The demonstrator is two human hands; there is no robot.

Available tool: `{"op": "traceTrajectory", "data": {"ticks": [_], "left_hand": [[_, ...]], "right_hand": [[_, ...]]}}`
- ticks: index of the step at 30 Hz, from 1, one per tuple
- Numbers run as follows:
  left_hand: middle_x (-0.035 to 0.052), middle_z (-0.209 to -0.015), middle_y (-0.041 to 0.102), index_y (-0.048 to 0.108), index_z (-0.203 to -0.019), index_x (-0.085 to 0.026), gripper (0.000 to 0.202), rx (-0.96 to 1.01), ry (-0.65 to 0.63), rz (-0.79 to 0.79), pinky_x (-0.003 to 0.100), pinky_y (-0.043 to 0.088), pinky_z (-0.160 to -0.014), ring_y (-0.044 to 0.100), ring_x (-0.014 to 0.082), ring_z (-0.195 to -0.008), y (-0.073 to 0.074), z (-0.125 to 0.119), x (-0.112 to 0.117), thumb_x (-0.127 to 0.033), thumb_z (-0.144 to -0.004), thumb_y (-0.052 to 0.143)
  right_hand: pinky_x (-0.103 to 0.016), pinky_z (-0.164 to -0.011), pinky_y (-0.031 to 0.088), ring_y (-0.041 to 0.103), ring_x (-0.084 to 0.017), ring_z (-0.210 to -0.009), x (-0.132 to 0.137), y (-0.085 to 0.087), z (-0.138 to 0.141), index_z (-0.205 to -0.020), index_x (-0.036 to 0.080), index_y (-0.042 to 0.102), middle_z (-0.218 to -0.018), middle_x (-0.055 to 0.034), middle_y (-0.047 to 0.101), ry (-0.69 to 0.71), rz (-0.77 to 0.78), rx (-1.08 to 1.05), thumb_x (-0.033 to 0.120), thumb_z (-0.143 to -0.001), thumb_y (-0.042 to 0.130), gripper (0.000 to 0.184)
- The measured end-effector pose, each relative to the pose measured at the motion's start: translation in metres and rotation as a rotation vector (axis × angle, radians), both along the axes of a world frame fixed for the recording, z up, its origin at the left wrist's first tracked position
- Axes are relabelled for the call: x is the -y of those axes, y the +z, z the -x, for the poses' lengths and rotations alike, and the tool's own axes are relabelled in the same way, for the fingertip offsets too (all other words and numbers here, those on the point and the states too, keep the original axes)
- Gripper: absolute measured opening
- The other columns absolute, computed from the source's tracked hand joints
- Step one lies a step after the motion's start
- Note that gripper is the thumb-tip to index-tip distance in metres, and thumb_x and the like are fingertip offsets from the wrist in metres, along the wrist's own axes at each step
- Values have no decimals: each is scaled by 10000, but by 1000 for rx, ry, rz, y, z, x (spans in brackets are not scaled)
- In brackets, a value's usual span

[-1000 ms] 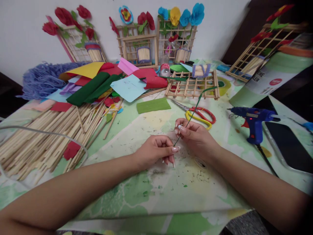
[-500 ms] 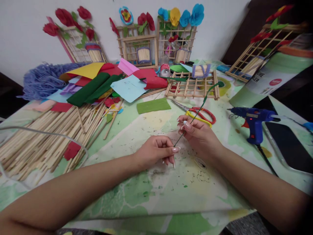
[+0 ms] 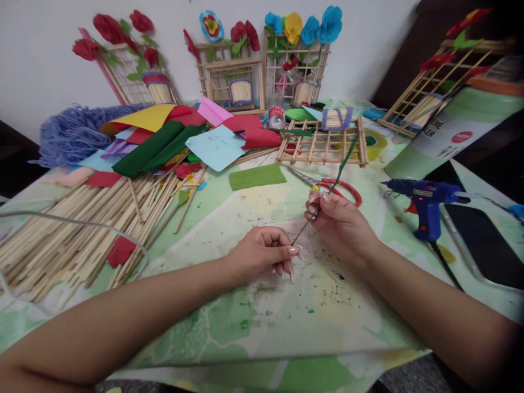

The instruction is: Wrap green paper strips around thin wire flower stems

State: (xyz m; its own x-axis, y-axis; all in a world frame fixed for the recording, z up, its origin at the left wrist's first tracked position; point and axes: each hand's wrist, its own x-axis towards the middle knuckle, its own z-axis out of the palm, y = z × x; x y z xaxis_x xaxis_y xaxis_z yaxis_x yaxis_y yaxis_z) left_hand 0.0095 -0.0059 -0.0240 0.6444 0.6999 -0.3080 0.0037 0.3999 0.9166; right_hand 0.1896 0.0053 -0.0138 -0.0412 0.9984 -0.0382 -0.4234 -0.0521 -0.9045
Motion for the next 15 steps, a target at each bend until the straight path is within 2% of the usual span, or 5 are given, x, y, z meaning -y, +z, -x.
{"op": "traceTrajectory", "data": {"ticks": [6, 9, 12, 15], "left_hand": [[-11, -502, 620, 522, -620, -133, 368, -31, 3, 15, 157, 362, -429, 501, 39, -394, 3, -1, 2, -413, -665, 757], [0, -554, 633, 536, -642, -129, 369, -8, -75, 25, 181, 419, -494, 546, 56, -469, 3, 0, 3, -418, -659, 764], [12, -693, 671, 616, -816, -126, 354, 57, -194, 36, 205, 463, -601, 592, 72, -604, 4, 3, 2, -322, -604, 821], [46, -836, 702, 642, -1000, -153, 498, 170, -315, 38, 236, 485, -713, 629, 103, -748, 4, 4, -1, -276, -565, 852]], "right_hand": [[-287, -660, 381, 430, -120, -666, -1, -1, 1, -603, 207, 541, -723, 12, 479, -7, 22, -26, 336, -652, 767, 264], [-285, -632, 370, 420, -120, -648, 0, 2, 1, -592, 206, 530, -708, 14, 474, 40, 46, -35, 334, -632, 777, 280], [-287, -617, 373, 428, -118, -620, 3, 5, 2, -589, 201, 536, -665, 18, 482, 176, 69, -17, 350, -616, 791, 296], [-269, -576, 385, 453, -113, -595, 7, 3, 4, -614, 190, 575, -641, 19, 505, 323, 94, -6, 352, -640, 786, 268]]}}
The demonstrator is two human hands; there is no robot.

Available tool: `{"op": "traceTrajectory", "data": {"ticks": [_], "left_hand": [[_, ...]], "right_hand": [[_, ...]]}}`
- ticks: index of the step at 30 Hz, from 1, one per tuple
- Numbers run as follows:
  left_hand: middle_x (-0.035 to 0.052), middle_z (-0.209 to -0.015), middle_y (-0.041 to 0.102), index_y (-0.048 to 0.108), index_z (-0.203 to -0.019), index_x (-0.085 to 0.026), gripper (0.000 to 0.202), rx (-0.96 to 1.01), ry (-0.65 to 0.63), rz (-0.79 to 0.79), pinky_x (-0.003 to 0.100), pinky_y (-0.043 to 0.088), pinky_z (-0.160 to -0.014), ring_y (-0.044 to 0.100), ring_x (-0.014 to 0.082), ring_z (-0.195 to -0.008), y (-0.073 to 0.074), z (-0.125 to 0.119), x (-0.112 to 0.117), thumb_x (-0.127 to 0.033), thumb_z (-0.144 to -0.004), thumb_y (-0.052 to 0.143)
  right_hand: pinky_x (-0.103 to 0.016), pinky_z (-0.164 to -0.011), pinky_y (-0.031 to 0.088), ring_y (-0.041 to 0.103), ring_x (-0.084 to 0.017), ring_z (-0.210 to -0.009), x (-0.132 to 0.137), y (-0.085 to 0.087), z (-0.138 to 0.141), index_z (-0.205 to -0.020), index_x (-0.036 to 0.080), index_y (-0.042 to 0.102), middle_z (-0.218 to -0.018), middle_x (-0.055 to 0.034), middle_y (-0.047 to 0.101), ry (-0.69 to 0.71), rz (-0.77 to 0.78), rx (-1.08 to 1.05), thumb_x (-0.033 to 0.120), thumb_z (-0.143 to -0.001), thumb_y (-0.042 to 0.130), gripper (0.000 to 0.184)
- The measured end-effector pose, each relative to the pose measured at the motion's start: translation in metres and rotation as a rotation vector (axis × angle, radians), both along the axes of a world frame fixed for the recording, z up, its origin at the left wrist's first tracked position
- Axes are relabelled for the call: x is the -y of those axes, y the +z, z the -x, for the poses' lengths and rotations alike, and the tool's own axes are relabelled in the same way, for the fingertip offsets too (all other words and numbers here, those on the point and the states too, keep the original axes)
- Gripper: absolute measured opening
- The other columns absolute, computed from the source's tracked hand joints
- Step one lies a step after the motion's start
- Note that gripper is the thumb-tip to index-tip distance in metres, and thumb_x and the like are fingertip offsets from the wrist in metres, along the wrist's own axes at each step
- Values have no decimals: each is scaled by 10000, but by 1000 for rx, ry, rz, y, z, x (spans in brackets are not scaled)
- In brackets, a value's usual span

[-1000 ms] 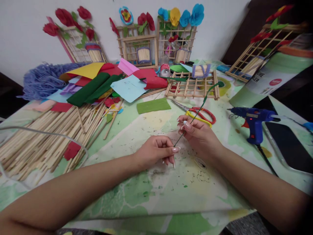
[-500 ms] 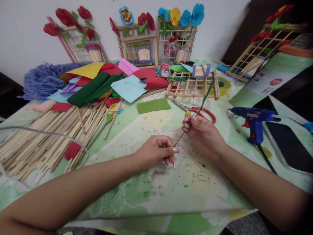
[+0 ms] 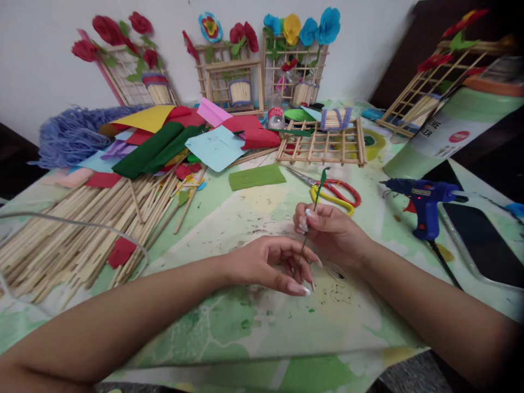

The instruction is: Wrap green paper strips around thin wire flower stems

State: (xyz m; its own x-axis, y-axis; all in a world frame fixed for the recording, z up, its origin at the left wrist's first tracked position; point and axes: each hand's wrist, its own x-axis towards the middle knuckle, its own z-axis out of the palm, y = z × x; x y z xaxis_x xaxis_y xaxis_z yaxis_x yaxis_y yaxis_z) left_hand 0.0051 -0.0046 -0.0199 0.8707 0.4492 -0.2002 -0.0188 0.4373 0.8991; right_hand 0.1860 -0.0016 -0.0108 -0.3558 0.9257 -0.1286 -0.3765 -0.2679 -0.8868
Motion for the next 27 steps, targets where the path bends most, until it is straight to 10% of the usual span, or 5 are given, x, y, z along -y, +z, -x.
{"op": "traceTrajectory", "data": {"ticks": [10, 27], "left_hand": [[51, -683, 710, 664, -843, -105, 261, 85, 111, 143, 196, 498, -562, 658, 107, -573, -11, -3, -3, -350, -767, 706], [71, -668, 715, 664, -787, -69, 280, 21, 143, 187, 210, 524, -546, 669, 126, -554, -6, -4, 0, -330, -723, 745]], "right_hand": [[-219, -480, 413, 514, -75, -519, 4, -10, 3, -745, 178, 655, -715, 20, 578, 177, 26, -39, 309, -748, 725, 148], [-248, -579, 389, 479, -91, -634, 5, -9, 7, -716, 188, 682, -796, 3, 578, -82, 48, -8, 350, -614, 819, 235]]}}
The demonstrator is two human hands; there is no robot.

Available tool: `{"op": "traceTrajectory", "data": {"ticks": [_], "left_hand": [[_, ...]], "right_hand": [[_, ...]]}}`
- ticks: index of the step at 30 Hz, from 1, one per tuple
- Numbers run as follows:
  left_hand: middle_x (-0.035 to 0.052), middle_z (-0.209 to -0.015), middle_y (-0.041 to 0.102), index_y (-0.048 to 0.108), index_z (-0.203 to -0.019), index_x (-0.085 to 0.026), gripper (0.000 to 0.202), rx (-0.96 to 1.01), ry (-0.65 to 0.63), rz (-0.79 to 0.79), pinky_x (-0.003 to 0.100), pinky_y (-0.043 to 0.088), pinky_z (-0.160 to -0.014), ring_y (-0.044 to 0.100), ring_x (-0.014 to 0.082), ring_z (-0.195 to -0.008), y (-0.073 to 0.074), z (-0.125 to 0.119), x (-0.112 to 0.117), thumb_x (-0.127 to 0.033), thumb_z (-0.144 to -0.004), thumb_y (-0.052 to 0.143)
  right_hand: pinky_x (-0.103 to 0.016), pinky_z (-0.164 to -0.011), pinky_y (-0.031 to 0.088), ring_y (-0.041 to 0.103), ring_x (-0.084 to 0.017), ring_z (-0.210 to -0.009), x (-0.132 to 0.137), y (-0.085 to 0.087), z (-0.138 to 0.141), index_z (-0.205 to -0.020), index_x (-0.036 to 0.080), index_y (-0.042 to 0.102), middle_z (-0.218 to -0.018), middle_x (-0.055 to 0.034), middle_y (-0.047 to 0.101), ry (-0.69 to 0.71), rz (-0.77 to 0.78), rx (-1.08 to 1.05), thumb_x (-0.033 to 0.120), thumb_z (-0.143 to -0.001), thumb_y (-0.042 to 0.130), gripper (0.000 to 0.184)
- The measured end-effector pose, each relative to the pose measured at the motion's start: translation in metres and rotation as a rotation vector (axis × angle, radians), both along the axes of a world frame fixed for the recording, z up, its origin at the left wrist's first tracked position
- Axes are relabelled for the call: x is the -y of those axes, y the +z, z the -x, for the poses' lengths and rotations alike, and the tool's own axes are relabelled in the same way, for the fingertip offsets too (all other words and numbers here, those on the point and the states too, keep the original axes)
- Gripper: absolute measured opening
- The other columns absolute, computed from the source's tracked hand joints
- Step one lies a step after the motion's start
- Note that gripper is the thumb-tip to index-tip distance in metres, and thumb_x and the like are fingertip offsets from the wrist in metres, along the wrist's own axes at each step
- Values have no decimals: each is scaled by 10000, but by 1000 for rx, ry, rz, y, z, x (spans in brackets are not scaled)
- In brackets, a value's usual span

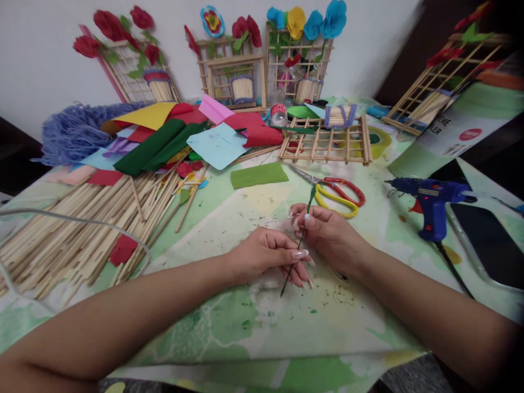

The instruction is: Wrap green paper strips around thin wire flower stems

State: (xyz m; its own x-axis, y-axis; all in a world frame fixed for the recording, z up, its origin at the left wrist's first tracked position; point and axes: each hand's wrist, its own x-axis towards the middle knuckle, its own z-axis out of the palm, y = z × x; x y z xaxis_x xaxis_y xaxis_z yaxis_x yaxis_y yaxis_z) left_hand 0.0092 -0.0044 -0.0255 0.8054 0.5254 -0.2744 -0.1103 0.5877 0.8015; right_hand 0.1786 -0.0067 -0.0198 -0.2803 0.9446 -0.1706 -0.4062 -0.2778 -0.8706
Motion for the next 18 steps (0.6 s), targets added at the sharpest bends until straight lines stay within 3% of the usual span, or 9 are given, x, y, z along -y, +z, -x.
{"op": "traceTrajectory", "data": {"ticks": [4, 8, 13, 18], "left_hand": [[68, -679, 718, 665, -791, -74, 270, 12, 5, -3, 200, 518, -546, 666, 116, -555, -1, 0, 1, -328, -735, 735], [73, -686, 720, 661, -797, -75, 282, -7, -1, -11, 199, 511, -538, 665, 117, -553, 0, 1, 0, -340, -735, 733], [67, -676, 717, 651, -785, -73, 298, -35, -8, -6, 202, 513, -542, 666, 119, -556, 2, -1, 1, -347, -717, 745], [66, -675, 716, 652, -783, -72, 297, -28, -8, -6, 202, 512, -538, 662, 117, -554, 2, -1, 1, -346, -716, 745]], "right_hand": [[-283, -711, 415, 510, -115, -731, -3, 3, -5, -852, 229, 741, -895, -17, 608, 37, -32, 8, 393, -663, 782, 253], [-308, -804, 408, 530, -147, -892, -3, 6, -5, -669, 216, 720, -1042, -30, 590, 31, -63, -13, 303, -668, 777, 104], [-280, -717, 387, 483, -98, -727, -1, 6, 0, -564, 177, 629, -948, -5, 555, -20, 0, -46, 251, -627, 797, 194], [-268, -669, 370, 464, -83, -677, -1, 3, 0, -570, 173, 613, -897, 7, 551, -26, -13, -40, 266, -625, 803, 219]]}}
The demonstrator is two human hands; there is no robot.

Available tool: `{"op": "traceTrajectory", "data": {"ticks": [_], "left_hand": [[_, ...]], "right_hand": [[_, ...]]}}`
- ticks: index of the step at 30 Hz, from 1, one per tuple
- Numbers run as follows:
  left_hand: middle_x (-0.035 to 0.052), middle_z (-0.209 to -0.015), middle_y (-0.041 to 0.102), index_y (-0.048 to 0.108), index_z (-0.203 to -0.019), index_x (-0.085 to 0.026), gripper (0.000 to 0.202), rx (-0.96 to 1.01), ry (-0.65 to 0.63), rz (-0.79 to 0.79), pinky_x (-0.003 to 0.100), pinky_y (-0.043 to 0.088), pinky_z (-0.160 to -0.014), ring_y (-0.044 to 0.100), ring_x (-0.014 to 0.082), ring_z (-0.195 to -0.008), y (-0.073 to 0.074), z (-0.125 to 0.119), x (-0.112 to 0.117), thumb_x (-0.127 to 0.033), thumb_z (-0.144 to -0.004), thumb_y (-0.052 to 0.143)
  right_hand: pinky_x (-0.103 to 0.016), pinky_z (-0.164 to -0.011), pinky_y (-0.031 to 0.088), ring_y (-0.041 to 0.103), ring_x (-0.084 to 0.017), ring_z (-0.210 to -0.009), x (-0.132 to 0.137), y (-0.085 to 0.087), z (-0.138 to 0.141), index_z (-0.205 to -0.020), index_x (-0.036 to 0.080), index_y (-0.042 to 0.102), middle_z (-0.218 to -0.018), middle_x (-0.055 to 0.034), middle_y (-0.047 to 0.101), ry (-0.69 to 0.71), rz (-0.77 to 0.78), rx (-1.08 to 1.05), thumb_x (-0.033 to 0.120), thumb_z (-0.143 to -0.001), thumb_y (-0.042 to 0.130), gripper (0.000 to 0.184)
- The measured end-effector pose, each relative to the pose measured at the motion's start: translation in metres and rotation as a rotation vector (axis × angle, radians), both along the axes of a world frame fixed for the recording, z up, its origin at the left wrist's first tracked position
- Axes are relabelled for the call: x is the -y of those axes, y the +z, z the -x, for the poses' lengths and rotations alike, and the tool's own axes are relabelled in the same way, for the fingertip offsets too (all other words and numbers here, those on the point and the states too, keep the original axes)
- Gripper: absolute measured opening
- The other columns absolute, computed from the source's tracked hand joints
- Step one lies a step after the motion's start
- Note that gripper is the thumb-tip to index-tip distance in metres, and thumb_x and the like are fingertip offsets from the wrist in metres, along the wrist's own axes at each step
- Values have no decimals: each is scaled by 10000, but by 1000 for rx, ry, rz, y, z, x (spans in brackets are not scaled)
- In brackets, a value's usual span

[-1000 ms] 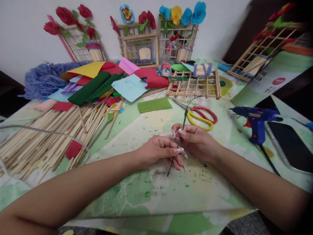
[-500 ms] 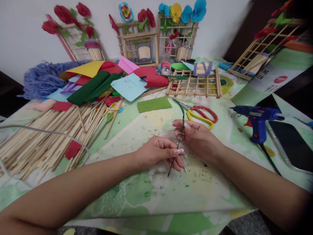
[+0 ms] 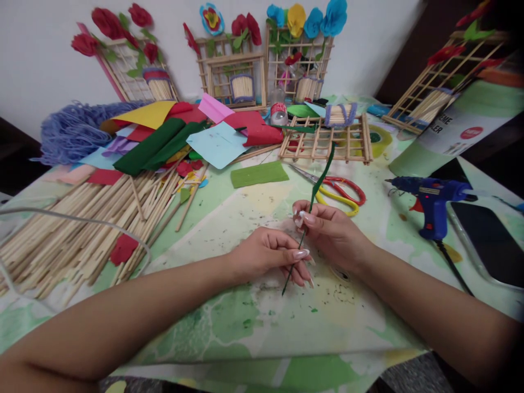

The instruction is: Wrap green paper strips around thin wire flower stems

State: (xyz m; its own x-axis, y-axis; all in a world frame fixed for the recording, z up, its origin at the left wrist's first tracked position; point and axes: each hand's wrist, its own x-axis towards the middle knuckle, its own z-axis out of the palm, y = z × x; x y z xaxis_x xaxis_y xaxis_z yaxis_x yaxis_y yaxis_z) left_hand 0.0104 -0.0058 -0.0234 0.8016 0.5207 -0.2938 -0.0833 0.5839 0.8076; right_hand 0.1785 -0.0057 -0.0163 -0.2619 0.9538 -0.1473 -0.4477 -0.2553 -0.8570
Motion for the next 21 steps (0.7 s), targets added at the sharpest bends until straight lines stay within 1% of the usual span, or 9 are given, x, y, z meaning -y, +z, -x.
{"op": "traceTrajectory", "data": {"ticks": [2, 4, 6, 8, 11, 15, 18, 21], "left_hand": [[65, -671, 714, 650, -782, -72, 302, 3, 2, -1, 202, 510, -534, 660, 116, -549, 0, 1, 0, -349, -713, 747], [62, -666, 713, 650, -780, -74, 313, -2, 2, -6, 201, 512, -534, 660, 115, -546, 0, 1, 0, -361, -707, 751], [62, -665, 713, 652, -782, -76, 322, -15, -2, -13, 198, 511, -529, 660, 115, -543, -1, 2, 0, -372, -704, 752], [68, -670, 715, 655, -792, -75, 326, -39, -7, -16, 193, 504, -520, 660, 114, -542, -1, 2, 0, -374, -706, 751], [73, -677, 717, 654, -798, -76, 330, -62, -9, -20, 188, 496, -506, 660, 115, -541, -1, 2, 1, -377, -704, 752], [62, -674, 717, 648, -780, -84, 322, -58, 0, -24, 176, 495, -504, 665, 110, -547, 0, 2, 1, -382, -709, 748], [61, -678, 720, 654, -790, -85, 304, -32, 2, -25, 174, 504, -522, 667, 106, -550, -2, 3, 0, -369, -722, 741], [65, -668, 719, 659, -786, -85, 298, 10, 9, -16, 187, 519, -540, 671, 113, -551, -3, 4, 0, -361, -716, 748]], "right_hand": [[-270, -665, 377, 468, -84, -671, -1, 0, -2, -626, 181, 654, -906, 2, 563, 7, -21, 9, 310, -632, 802, 197], [-273, -671, 389, 479, -90, -680, -1, 0, -3, -721, 196, 699, -920, -6, 579, 16, -38, 5, 355, -655, 787, 194], [-274, -685, 399, 493, -97, -710, -3, 1, -5, -789, 208, 720, -933, -12, 595, -1, -49, 0, 358, -681, 769, 191], [-267, -696, 400, 494, -98, -728, -5, 1, -6, -778, 213, 724, -904, -9, 607, -49, -51, 6, 323, -694, 762, 143], [-262, -691, 393, 474, -96, -700, -8, 0, -8, -721, 219, 720, -842, 0, 616, -131, -63, 38, 289, -693, 764, 87], [-275, -691, 384, 469, -111, -700, -11, -3, -11, -709, 230, 721, -819, -6, 630, -207, -125, 154, 319, -708, 753, 95], [-273, -667, 375, 464, -120, -697, -12, -3, -13, -688, 224, 704, -768, -5, 602, -223, -143, 204, 334, -718, 742, 120], [-259, -629, 367, 435, -112, -660, -13, -2, -13, -676, 212, 677, -752, 1, 569, -185, -102, 145, 317, -713, 738, 128]]}}
